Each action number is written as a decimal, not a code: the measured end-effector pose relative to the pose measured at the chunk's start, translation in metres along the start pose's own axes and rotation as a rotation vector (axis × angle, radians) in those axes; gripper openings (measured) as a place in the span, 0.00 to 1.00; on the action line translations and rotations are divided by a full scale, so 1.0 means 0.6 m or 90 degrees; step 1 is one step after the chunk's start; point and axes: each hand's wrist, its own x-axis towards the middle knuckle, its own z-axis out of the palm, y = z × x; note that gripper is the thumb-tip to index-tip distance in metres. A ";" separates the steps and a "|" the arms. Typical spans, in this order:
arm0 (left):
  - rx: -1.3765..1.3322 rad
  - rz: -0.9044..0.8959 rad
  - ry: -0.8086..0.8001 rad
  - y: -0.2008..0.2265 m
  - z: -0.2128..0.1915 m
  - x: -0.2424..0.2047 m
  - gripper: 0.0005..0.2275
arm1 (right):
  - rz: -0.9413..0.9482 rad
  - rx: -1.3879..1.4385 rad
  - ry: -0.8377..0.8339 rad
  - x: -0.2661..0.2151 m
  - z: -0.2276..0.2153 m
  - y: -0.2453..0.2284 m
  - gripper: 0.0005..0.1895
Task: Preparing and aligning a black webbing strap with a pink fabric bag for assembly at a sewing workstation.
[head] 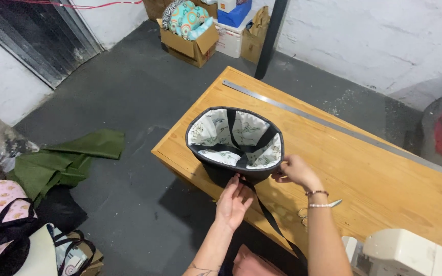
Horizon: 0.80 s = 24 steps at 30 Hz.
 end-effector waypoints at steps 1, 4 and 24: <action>0.001 -0.002 -0.001 0.000 0.002 0.002 0.10 | 0.001 0.001 0.002 0.006 0.004 0.015 0.14; -0.003 0.013 0.024 -0.002 -0.006 0.011 0.08 | -0.062 0.087 0.017 0.042 0.025 0.064 0.16; -0.010 0.142 0.002 0.074 -0.036 -0.012 0.13 | -0.176 -0.179 0.179 -0.109 0.094 0.161 0.26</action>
